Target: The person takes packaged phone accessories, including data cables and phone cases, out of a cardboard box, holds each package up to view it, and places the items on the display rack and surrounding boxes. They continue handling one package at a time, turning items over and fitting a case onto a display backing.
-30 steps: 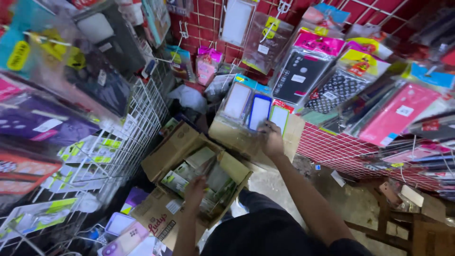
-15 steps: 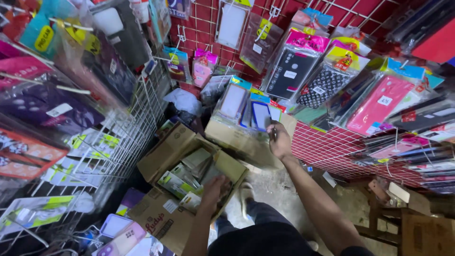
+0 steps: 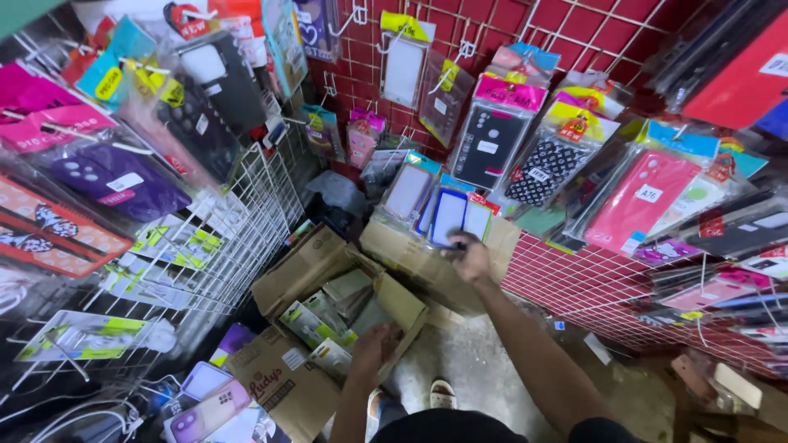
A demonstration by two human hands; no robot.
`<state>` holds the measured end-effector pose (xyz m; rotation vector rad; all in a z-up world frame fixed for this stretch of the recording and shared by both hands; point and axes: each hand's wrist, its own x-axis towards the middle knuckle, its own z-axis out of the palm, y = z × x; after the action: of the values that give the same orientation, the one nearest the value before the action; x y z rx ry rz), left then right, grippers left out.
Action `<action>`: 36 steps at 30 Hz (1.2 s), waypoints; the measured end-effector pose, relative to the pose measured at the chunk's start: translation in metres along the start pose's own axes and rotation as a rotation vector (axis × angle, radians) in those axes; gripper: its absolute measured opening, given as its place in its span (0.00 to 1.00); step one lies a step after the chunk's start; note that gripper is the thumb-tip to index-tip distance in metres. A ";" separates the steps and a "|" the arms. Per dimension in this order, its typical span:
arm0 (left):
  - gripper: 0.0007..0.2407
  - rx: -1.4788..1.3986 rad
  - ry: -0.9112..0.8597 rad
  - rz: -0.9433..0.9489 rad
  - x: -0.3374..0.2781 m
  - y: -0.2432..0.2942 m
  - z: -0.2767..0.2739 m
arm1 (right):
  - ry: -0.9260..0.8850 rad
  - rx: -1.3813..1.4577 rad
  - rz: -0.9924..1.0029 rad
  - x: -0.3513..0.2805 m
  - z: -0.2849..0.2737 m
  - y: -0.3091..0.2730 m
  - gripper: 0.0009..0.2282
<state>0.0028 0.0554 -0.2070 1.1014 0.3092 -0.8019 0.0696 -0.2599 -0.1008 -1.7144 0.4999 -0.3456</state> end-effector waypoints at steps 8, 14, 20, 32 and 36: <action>0.11 0.020 0.132 -0.097 -0.044 0.000 0.036 | 0.061 -0.623 -0.450 0.012 -0.017 0.034 0.05; 0.15 0.019 0.127 -0.074 -0.047 0.002 0.070 | 0.122 -0.409 -0.348 -0.010 -0.020 -0.027 0.06; 0.17 0.011 0.094 -0.066 -0.043 0.024 0.108 | 0.171 -0.250 -0.365 -0.013 -0.033 -0.033 0.07; 0.24 -0.228 -0.181 -0.158 0.013 0.082 0.152 | -0.226 -0.329 -0.483 -0.168 -0.033 -0.058 0.05; 0.17 -0.182 -0.202 -0.189 0.123 0.011 0.082 | -0.284 -0.172 -0.602 -0.148 -0.026 -0.028 0.08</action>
<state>0.0824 -0.0662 -0.2363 0.8212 0.3129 -1.0245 -0.0671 -0.2030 -0.0617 -2.0225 -0.2134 -0.4844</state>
